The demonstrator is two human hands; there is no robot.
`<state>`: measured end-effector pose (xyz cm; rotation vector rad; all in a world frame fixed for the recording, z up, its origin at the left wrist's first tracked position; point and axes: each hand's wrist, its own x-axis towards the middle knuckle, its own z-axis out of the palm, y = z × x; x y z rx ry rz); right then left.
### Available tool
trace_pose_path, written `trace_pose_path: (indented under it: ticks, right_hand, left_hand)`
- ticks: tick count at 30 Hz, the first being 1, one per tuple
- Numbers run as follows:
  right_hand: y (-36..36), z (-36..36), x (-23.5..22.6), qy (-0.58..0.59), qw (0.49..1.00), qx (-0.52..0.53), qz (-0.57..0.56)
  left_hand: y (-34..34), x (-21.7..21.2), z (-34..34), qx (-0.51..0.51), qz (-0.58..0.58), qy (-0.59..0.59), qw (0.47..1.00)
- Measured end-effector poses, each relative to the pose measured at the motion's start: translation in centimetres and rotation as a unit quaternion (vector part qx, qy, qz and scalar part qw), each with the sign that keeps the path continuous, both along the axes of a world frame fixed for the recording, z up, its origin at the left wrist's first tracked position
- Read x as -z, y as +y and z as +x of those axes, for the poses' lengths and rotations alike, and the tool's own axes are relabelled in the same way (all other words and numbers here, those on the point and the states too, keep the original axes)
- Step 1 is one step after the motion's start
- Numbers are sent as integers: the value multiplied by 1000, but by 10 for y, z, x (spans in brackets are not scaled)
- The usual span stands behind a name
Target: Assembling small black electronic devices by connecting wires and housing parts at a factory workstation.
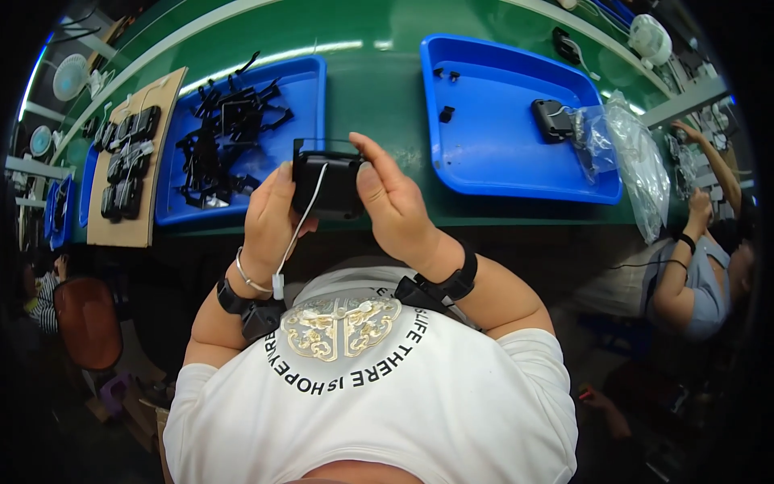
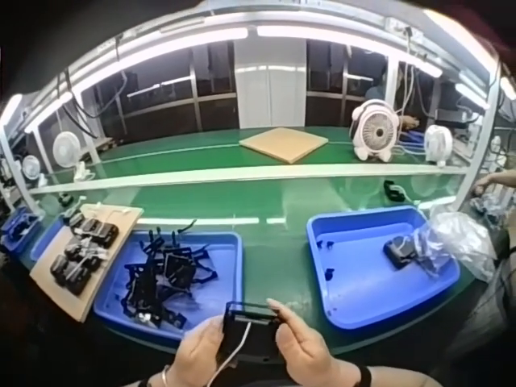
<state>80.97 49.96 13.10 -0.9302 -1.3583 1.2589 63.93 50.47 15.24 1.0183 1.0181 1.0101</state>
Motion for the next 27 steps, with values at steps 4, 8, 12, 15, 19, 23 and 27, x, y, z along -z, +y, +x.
trace_pose_path:
  ticks: [4,8,12,15,19,23,27]
  right_hand:
    - [1,3,-5,-46,996,42,63]
    - [10,4,-6,-59,988,74,121]
    - [20,6,-24,-23,997,41,66]
    - [41,18,-47,5,999,-5,-39]
    - [128,40,-73,124,990,-30,-59]
    - [226,82,-71,-13,990,113,-87]
    - [310,137,-36,-120,950,235,-164]
  left_hand:
    - [1,2,2,-26,-25,-16,999]
    - [-1,-5,19,-59,51,-14,997]
    - [5,-12,9,-34,67,-23,997]
    - [22,-32,-4,-82,261,109,956]
    - [-20,-119,-33,-35,459,-9,888]
    - [-63,-144,-119,404,365,-391,742]
    - [-53,-140,-121,378,394,-403,735]
